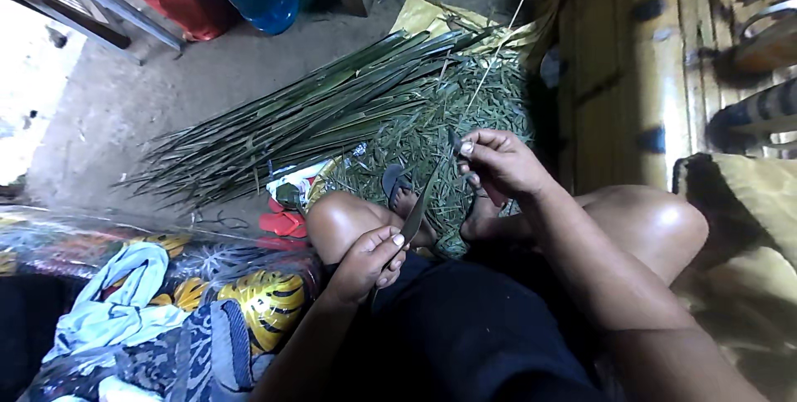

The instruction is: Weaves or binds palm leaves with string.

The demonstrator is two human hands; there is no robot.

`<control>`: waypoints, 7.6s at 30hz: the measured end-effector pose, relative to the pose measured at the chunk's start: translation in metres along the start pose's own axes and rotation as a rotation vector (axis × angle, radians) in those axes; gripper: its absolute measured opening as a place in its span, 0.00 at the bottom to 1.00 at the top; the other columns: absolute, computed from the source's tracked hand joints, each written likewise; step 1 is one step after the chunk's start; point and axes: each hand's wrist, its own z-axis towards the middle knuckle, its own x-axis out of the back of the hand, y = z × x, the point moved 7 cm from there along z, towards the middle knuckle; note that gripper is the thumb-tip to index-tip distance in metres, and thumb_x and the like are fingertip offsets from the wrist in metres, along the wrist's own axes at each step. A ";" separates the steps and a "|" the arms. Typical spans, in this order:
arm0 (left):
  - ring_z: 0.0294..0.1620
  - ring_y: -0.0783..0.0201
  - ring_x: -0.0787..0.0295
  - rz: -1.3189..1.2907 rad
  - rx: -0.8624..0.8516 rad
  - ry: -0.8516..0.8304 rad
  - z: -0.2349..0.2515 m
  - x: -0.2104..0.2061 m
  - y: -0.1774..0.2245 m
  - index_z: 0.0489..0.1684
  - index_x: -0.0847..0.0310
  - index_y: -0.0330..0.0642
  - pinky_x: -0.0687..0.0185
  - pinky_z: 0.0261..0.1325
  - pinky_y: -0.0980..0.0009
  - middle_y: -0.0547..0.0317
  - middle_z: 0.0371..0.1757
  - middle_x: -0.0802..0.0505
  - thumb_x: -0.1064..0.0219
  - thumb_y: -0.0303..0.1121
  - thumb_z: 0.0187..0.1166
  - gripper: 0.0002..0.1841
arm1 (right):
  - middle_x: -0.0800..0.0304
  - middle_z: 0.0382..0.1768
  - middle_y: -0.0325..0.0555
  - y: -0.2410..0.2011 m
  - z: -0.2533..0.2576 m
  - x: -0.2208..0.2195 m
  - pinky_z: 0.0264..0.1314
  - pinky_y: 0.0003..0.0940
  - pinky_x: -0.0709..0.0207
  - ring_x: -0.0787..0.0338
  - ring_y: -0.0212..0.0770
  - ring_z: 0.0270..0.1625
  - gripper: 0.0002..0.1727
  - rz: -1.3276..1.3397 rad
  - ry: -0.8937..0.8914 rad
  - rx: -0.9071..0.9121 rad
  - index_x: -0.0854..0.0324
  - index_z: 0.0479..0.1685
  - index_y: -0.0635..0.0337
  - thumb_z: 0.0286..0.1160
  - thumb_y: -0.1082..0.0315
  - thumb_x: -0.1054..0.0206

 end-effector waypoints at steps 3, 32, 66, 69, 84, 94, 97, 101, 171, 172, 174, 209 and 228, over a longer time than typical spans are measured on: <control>0.11 0.78 0.33 -0.021 -0.008 -0.020 0.004 -0.001 0.001 0.45 0.22 0.41 0.34 0.14 0.83 0.70 0.18 0.24 0.52 0.33 0.92 0.12 | 0.12 0.27 0.39 0.001 -0.007 -0.011 0.22 0.23 0.20 0.17 0.29 0.20 0.09 -0.021 -0.038 -0.029 0.16 0.46 0.59 0.86 0.66 0.40; 0.14 0.75 0.26 0.208 -0.130 0.116 0.007 0.001 0.009 0.45 0.20 0.39 0.29 0.16 0.81 0.65 0.22 0.17 0.46 0.31 0.90 0.09 | 0.13 0.25 0.41 -0.002 -0.016 -0.032 0.22 0.24 0.21 0.18 0.29 0.20 0.10 -0.066 -0.169 -0.118 0.15 0.44 0.61 0.86 0.65 0.40; 0.13 0.75 0.28 0.257 -0.137 0.127 0.002 0.000 0.008 0.45 0.20 0.38 0.30 0.16 0.81 0.65 0.21 0.18 0.47 0.30 0.91 0.10 | 0.10 0.30 0.42 0.023 -0.029 -0.050 0.24 0.20 0.22 0.18 0.27 0.22 0.10 0.110 -0.125 -0.191 0.12 0.52 0.62 0.85 0.69 0.38; 0.13 0.75 0.27 0.300 -0.120 0.155 -0.002 0.003 0.006 0.45 0.19 0.38 0.29 0.16 0.80 0.65 0.21 0.18 0.46 0.30 0.90 0.10 | 0.12 0.28 0.39 0.016 -0.023 -0.032 0.22 0.20 0.23 0.20 0.27 0.20 0.11 0.044 -0.026 -0.161 0.13 0.56 0.60 0.86 0.69 0.39; 0.13 0.75 0.29 0.192 -0.137 0.129 -0.002 0.004 0.003 0.47 0.20 0.37 0.31 0.15 0.81 0.66 0.20 0.19 0.50 0.30 0.91 0.12 | 0.11 0.29 0.43 0.027 -0.027 -0.056 0.24 0.21 0.22 0.18 0.28 0.22 0.13 0.142 -0.100 -0.226 0.13 0.59 0.61 0.85 0.70 0.38; 0.11 0.75 0.29 0.251 -0.100 0.150 -0.019 0.009 -0.004 0.42 0.19 0.40 0.32 0.14 0.80 0.67 0.18 0.20 0.48 0.30 0.89 0.11 | 0.13 0.29 0.37 -0.023 0.013 0.024 0.20 0.22 0.21 0.19 0.28 0.19 0.14 0.050 0.187 -0.116 0.19 0.65 0.59 0.88 0.66 0.43; 0.11 0.77 0.30 0.186 -0.081 0.090 -0.019 0.010 -0.008 0.44 0.17 0.40 0.33 0.14 0.82 0.68 0.17 0.21 0.51 0.33 0.90 0.14 | 0.15 0.28 0.37 -0.031 0.018 0.031 0.19 0.22 0.21 0.19 0.27 0.18 0.15 0.085 0.221 -0.117 0.21 0.67 0.58 0.89 0.66 0.45; 0.10 0.77 0.32 -0.007 -0.011 -0.064 -0.012 0.006 -0.014 0.48 0.18 0.41 0.33 0.14 0.82 0.71 0.15 0.25 0.55 0.37 0.92 0.17 | 0.12 0.28 0.39 -0.010 0.000 -0.015 0.20 0.23 0.20 0.18 0.29 0.19 0.15 0.047 0.022 -0.149 0.17 0.64 0.57 0.85 0.66 0.40; 0.11 0.74 0.25 -0.346 0.054 -0.330 -0.027 -0.013 -0.037 0.41 0.18 0.48 0.29 0.15 0.80 0.69 0.15 0.21 0.45 0.46 0.90 0.15 | 0.21 0.27 0.31 -0.045 0.077 0.013 0.24 0.20 0.24 0.22 0.26 0.21 0.16 0.298 0.168 0.024 0.27 0.71 0.51 0.92 0.62 0.49; 0.12 0.74 0.24 -0.212 0.025 -0.206 -0.025 -0.007 -0.035 0.41 0.18 0.46 0.28 0.15 0.80 0.68 0.16 0.20 0.48 0.44 0.92 0.16 | 0.20 0.28 0.33 -0.048 0.078 0.018 0.24 0.21 0.23 0.21 0.27 0.22 0.17 0.278 0.210 0.004 0.27 0.73 0.52 0.92 0.62 0.48; 0.14 0.72 0.22 0.019 -0.019 -0.003 -0.023 0.003 -0.027 0.44 0.21 0.43 0.23 0.17 0.78 0.64 0.20 0.17 0.53 0.37 0.92 0.15 | 0.18 0.29 0.35 -0.053 0.070 0.015 0.22 0.22 0.22 0.20 0.28 0.21 0.17 0.183 0.166 -0.013 0.25 0.73 0.54 0.91 0.63 0.46; 0.23 0.68 0.15 1.346 -0.507 0.587 -0.040 0.012 0.015 0.47 0.11 0.39 0.15 0.30 0.70 0.59 0.26 0.10 0.42 0.38 0.86 0.15 | 0.13 0.31 0.39 0.002 -0.003 -0.021 0.21 0.23 0.22 0.20 0.29 0.20 0.14 -0.012 0.130 -0.285 0.18 0.65 0.59 0.89 0.66 0.40; 0.27 0.65 0.09 1.434 -0.525 0.607 -0.049 0.015 0.010 0.47 0.11 0.41 0.10 0.34 0.65 0.59 0.28 0.07 0.45 0.41 0.87 0.17 | 0.14 0.30 0.39 0.009 -0.002 -0.005 0.21 0.22 0.23 0.21 0.27 0.19 0.16 0.087 0.233 -0.271 0.20 0.69 0.58 0.89 0.65 0.41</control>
